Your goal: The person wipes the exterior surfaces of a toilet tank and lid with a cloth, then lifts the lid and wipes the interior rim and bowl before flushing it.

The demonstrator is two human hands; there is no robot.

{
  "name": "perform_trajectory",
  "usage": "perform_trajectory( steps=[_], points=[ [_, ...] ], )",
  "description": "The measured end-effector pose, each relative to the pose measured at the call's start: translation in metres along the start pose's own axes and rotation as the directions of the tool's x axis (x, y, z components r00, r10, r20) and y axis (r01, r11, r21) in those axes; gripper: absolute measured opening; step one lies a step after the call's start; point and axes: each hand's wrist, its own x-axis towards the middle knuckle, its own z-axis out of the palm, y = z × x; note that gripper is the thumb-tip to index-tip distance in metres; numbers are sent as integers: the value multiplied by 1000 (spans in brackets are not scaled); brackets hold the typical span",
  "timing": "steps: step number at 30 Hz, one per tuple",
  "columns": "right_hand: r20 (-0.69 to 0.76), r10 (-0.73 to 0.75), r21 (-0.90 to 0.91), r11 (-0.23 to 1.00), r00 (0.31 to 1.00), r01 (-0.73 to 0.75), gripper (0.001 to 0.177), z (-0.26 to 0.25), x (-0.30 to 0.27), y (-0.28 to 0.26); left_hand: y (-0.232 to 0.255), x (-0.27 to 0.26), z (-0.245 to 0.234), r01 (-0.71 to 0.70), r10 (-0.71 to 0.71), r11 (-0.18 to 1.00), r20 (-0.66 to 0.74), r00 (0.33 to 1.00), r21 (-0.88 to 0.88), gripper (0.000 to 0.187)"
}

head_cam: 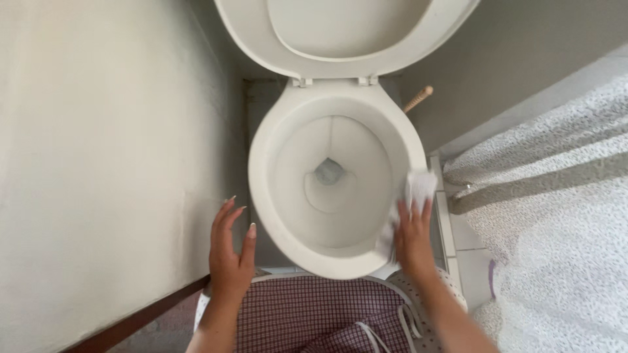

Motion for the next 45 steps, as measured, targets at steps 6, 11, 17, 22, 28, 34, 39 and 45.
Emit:
perform_trajectory(
  steps=[6, 11, 17, 22, 28, 34, 39, 45],
  points=[
    [502, -89, -135, 974, 860, 180, 71, 17, -61, -135, 4, -4, -17, -196, 195, 980, -73, 978, -11, 43],
    [424, -572, 30, 784, 702, 621, 77, 33, -18, -182, 3, -15, -29, -241, 237, 970, -117, 964, -22, 48],
    [294, -656, 55, 738, 695, 673, 67, 80, 74, -233, 10, -13, -37, -290, 286, 957, -144, 947, -8, 46],
    [213, -532, -42, 833, 819, 552, 57, 128, 205, -249, 19, -17, -40, -331, 329, 944, -101, 939, -2, 47],
    [448, -270, -174, 909, 852, 379, 50, 109, 268, -260, 19, -41, -56, -308, 308, 951, -82, 948, 12, 46],
    [321, -502, -242, 776, 803, 582, 72, 146, 191, -255, 18, -40, -53, -266, 268, 963, -109, 957, 27, 46],
    [396, -546, 201, 836, 739, 510, 41, 95, 11, -200, 20, -22, -29, -293, 291, 956, -97, 952, -7, 41],
    [348, -512, 37, 844, 785, 534, 66, 4, -37, -113, 25, -2, 2, -243, 243, 969, -16, 970, -34, 41]
  ],
)
